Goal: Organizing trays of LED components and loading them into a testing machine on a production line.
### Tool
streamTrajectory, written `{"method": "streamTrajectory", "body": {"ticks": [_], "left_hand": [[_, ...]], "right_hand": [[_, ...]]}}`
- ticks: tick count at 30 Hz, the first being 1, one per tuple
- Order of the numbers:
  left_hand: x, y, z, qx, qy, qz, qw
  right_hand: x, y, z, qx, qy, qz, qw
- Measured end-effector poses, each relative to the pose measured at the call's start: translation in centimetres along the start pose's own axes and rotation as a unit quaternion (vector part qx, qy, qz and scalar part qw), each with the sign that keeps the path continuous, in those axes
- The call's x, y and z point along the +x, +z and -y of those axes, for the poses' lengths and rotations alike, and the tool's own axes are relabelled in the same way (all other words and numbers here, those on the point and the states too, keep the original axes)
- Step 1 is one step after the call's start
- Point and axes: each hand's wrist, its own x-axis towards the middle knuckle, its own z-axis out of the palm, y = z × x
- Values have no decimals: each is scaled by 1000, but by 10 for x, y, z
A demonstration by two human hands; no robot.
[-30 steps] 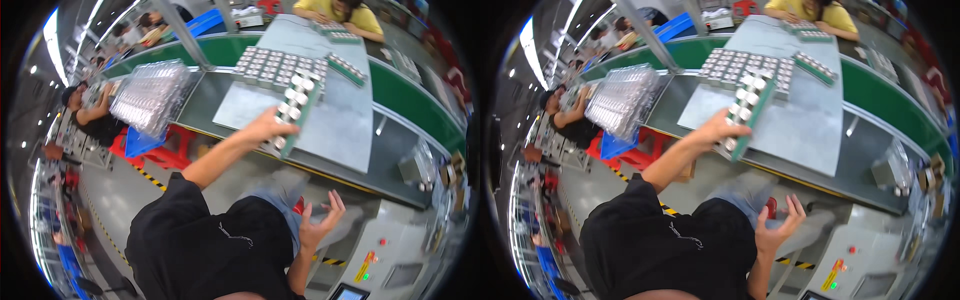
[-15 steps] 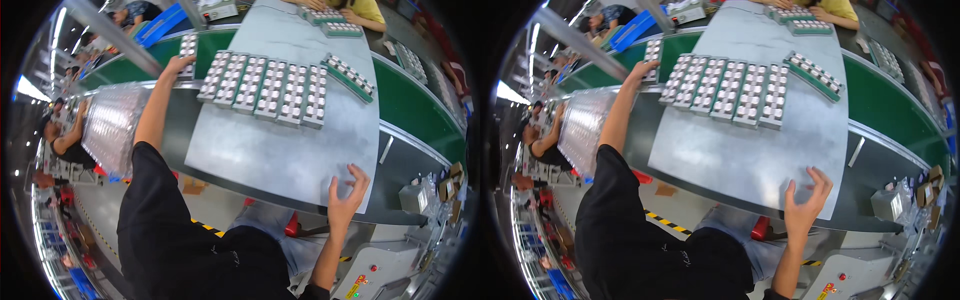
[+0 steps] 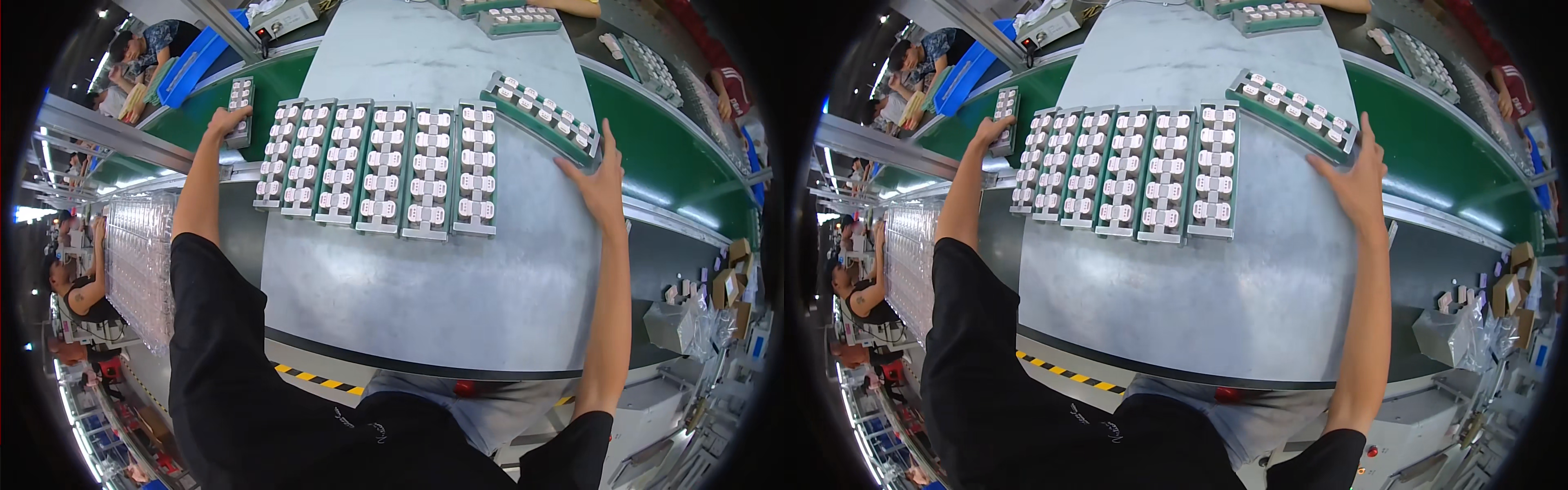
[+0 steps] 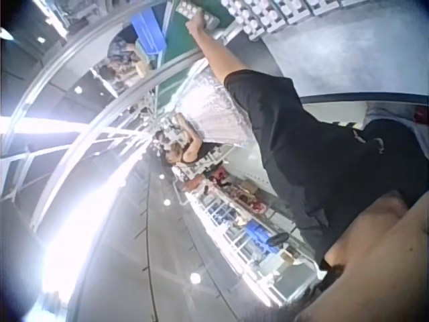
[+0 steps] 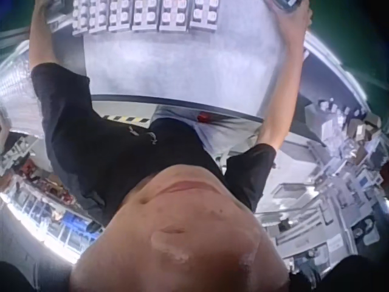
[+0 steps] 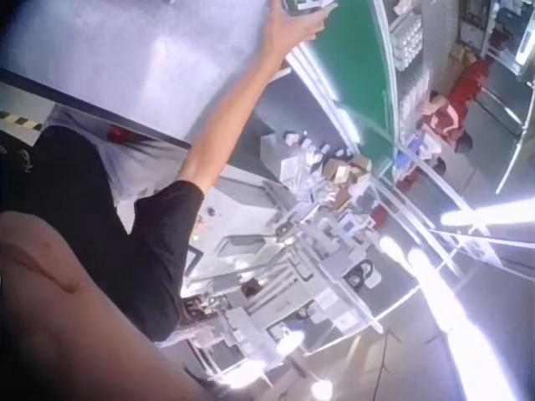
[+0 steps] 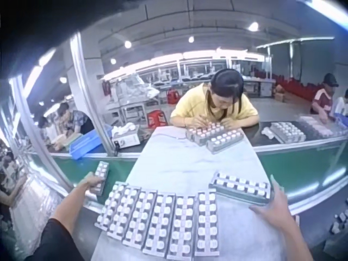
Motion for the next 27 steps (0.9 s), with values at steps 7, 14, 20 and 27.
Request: {"method": "streamTrajectory", "body": {"ticks": [7,14,20,27], "left_hand": [[10,-1,31,-14,2,-3,1000],[-132,-37,2,-73,166,-268,946],[-453,-17,-129,-417,318,255,812],[-618,63,-103,-396,150,656,624]], "right_hand": [[-59,-9,31,-67,-19,-10,998],[-187,-41,110,-92,67,-46,992],[-274,-60,135,-106,160,-76,978],[-315,-65,137,5,158,-112,981]]}}
